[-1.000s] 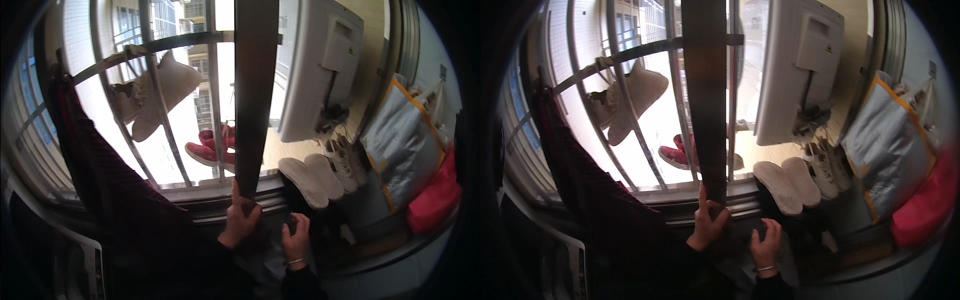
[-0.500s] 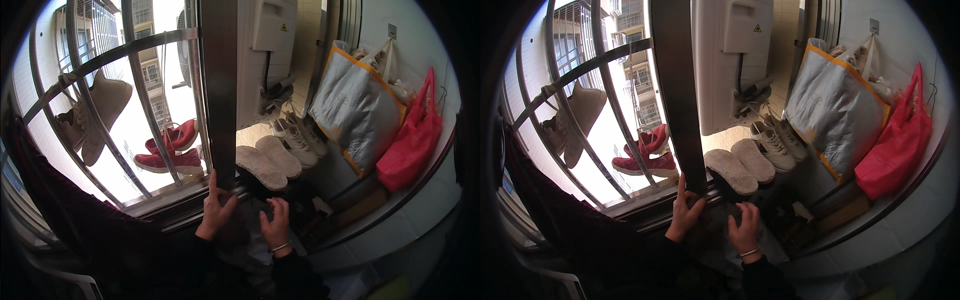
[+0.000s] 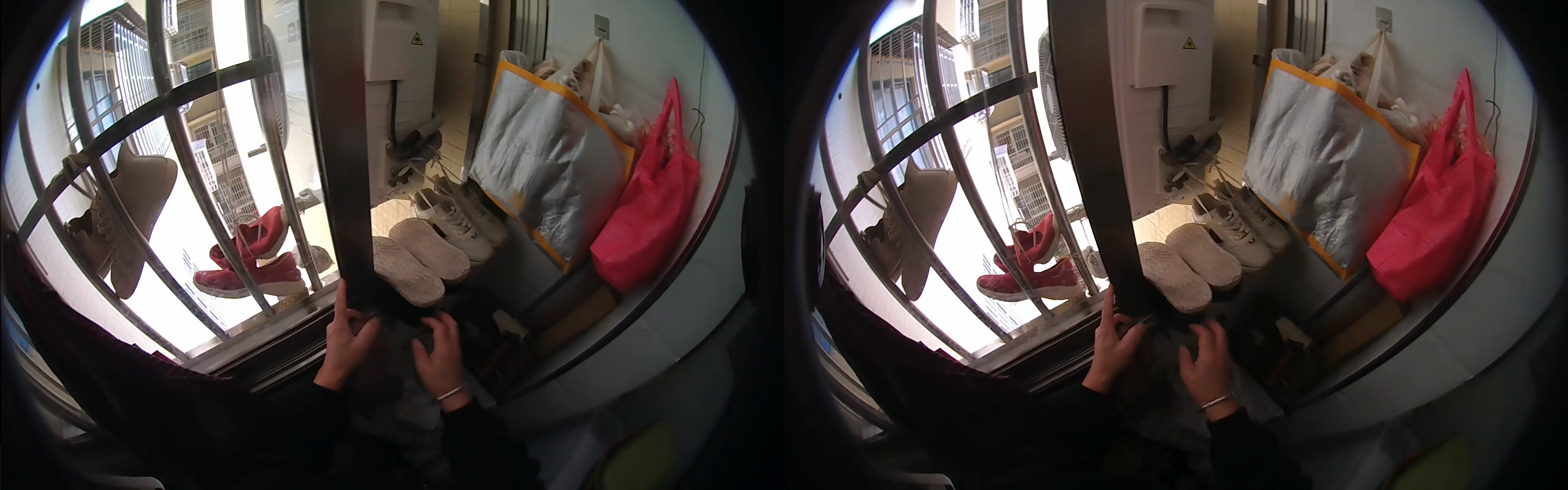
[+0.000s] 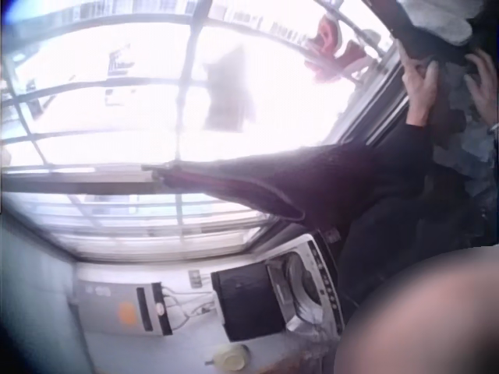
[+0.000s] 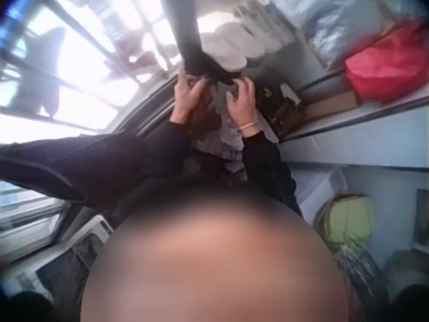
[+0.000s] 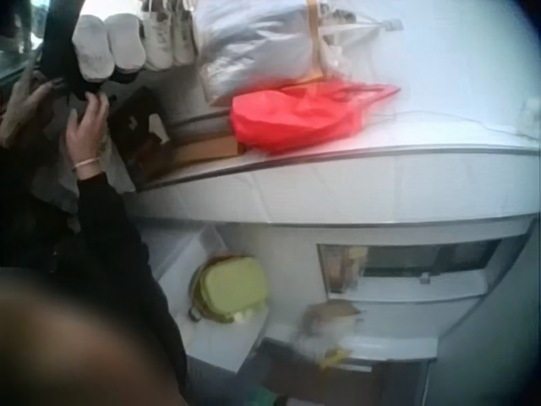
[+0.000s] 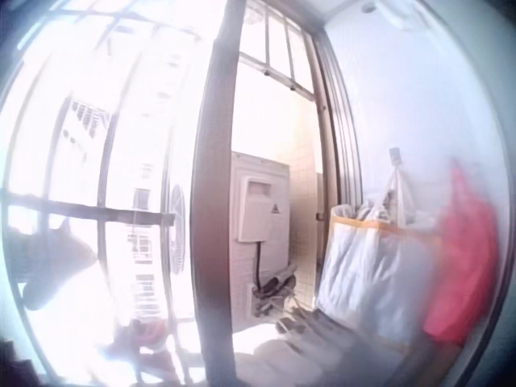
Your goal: The person moves a hoverboard, picks up slippers, and places them on a window sill. Then the person returns to the living area and attaches a handlebar to a white scooter, tightening the connection by hand.
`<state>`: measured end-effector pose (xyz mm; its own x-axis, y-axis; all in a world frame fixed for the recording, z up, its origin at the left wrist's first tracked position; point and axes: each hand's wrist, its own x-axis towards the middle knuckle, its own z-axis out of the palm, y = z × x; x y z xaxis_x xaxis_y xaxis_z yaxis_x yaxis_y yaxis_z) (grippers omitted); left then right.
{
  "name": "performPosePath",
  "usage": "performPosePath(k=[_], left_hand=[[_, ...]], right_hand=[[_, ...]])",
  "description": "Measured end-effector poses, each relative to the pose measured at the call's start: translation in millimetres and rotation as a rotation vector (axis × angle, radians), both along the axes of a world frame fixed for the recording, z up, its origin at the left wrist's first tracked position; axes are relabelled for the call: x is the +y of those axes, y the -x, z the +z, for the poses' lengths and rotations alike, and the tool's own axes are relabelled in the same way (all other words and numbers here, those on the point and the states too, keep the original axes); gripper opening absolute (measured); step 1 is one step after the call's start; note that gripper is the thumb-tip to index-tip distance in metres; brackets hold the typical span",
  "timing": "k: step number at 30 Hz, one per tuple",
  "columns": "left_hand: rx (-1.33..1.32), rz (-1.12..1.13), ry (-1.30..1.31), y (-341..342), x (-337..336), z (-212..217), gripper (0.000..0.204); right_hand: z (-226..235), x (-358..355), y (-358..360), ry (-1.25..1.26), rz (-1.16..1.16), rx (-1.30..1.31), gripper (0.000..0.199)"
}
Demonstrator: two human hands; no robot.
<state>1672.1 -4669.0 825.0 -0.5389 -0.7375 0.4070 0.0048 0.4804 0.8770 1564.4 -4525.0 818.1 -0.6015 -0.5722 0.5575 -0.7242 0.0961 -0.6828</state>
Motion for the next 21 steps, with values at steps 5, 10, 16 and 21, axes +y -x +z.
performPosePath(k=[5,10,16,21], left_hand=[[0.022,0.015,0.020,-3.3,2.1,-0.3,0.084],[-0.031,-0.061,0.198,-10.7,14.7,7.4,0.081],[-0.218,-0.166,0.466,21.8,27.7,35.2,0.083],[-0.611,-0.096,0.658,51.4,25.7,54.1,0.082]], right_hand=[[-5.6,-3.0,3.8,0.011,-0.023,-0.012,0.040],[-3.7,-8.6,8.8,0.136,-0.060,-0.060,0.044],[19.1,-23.0,59.8,0.132,-0.220,0.271,0.044],[20.5,-40.3,99.2,-0.103,-0.231,0.597,0.042]])
